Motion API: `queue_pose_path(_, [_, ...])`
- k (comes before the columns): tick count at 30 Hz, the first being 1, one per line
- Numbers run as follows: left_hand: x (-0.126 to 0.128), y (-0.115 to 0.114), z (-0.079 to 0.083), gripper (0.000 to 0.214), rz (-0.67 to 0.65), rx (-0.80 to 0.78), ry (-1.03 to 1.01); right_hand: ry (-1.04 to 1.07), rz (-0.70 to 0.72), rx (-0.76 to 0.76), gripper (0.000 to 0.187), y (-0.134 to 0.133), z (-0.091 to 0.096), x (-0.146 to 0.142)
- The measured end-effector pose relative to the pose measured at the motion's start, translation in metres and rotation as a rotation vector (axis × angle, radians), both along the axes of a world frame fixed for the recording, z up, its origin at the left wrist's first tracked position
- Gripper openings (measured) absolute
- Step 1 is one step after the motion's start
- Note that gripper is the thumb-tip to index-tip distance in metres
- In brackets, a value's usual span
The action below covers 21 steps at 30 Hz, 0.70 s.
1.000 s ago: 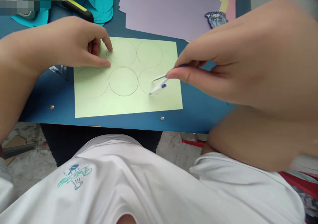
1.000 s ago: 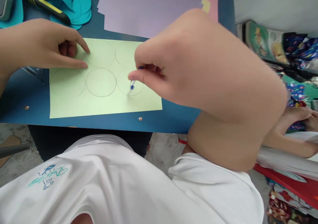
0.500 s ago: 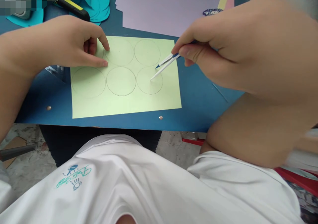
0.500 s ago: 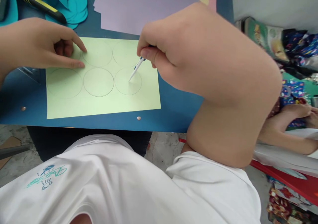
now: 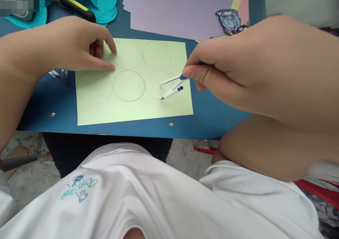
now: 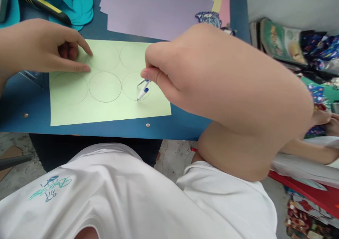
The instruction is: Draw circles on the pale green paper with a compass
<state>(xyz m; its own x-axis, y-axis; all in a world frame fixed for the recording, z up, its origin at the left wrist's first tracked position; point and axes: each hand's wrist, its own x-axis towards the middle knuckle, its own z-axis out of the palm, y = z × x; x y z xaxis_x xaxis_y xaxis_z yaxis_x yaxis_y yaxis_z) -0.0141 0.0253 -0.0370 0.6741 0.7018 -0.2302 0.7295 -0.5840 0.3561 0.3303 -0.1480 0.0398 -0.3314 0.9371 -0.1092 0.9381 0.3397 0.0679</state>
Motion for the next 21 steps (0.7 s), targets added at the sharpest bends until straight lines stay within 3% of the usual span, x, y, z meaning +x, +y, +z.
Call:
queue_pose_path(2, [-0.001, 0.003, -0.004, 0.13, -0.004, -0.019, -0.061, -0.015, -0.001, -0.004, 0.045, 0.0, 0.002, -0.003])
queue_pose_path(4, [0.0, 0.004, -0.005, 0.138, 0.01, -0.033, -0.078, -0.006, 0.004, -0.012, 0.038, 0.0, 0.004, -0.007])
queue_pose_path(6, [0.001, 0.001, -0.002, 0.12, 0.025, -0.018, -0.036, 0.049, 0.033, -0.006, 0.036, 0.003, 0.003, -0.011])
queue_pose_path(8, [0.003, -0.002, 0.003, 0.089, 0.018, 0.008, 0.021, 0.162, 0.062, -0.007, 0.032, 0.009, 0.0, -0.017])
queue_pose_path(10, [0.005, -0.006, 0.008, 0.075, 0.013, 0.029, 0.069, 0.296, 0.049, -0.047, 0.025, 0.017, -0.005, -0.023])
queue_pose_path(13, [0.01, -0.01, 0.014, 0.081, 0.055, 0.029, 0.115, 0.448, -0.119, -0.176, 0.018, 0.027, -0.011, -0.032])
queue_pose_path(16, [0.014, -0.012, 0.016, 0.085, 0.067, 0.022, 0.127, 0.527, -0.254, -0.279, 0.025, 0.034, -0.017, -0.033])
queue_pose_path(21, [0.013, -0.008, 0.014, 0.085, 0.068, 0.03, 0.124, 0.709, -0.256, -0.28, 0.039, 0.044, -0.03, -0.013])
